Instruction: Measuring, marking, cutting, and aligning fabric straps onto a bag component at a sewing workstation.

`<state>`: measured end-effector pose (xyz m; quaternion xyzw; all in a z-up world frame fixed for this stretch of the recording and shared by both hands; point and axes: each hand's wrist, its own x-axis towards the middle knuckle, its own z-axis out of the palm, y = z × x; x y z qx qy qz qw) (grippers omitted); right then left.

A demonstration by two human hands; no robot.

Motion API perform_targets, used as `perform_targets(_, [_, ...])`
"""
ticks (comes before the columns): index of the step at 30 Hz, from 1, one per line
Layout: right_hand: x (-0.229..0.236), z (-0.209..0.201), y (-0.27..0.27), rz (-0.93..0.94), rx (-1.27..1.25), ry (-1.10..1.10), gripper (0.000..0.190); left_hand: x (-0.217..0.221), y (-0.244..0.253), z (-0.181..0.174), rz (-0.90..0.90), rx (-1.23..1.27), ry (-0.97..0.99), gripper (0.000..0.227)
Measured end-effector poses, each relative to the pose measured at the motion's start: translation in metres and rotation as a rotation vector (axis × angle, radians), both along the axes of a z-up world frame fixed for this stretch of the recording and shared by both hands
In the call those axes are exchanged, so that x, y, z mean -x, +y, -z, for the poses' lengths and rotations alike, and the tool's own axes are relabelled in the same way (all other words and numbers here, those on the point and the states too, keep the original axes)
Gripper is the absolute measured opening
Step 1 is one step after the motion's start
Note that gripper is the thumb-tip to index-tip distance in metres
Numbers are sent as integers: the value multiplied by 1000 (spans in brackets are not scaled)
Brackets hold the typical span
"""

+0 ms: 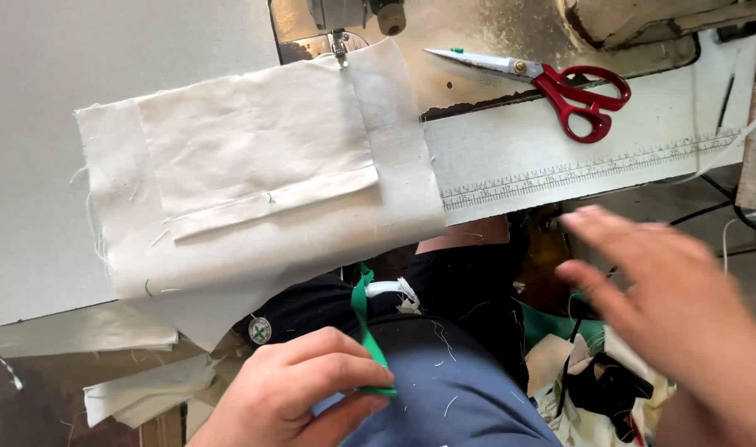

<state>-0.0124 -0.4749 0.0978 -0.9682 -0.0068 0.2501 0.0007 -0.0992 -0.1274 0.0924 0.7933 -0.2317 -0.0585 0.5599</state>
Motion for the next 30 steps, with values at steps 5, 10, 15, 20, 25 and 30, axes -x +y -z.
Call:
perform_targets(5, [0,18,72,-502,-1177,130,52,-24,-5,-32,-53,69,-79,8])
perform_targets(10, [-20,37,129,-129,-1420,226,11,-119,19,-28,-570,-73,-121,11])
perform_targets(15, [-55,44,155,324,-1624,220,22,-206,31,2,-532,246,286,12])
perform_targets(20, [-53,29,157,187,-1375,-6,24,-225,36,22,-510,-80,129,9])
perform_targets(25, [-86,63,152,-373,-1040,-280,33,-249,34,66,-556,-250,-243,8])
perform_targets(30, [-106,68,155,-1020,-707,-1035,7,-261,33,98,-543,-349,-338,8])
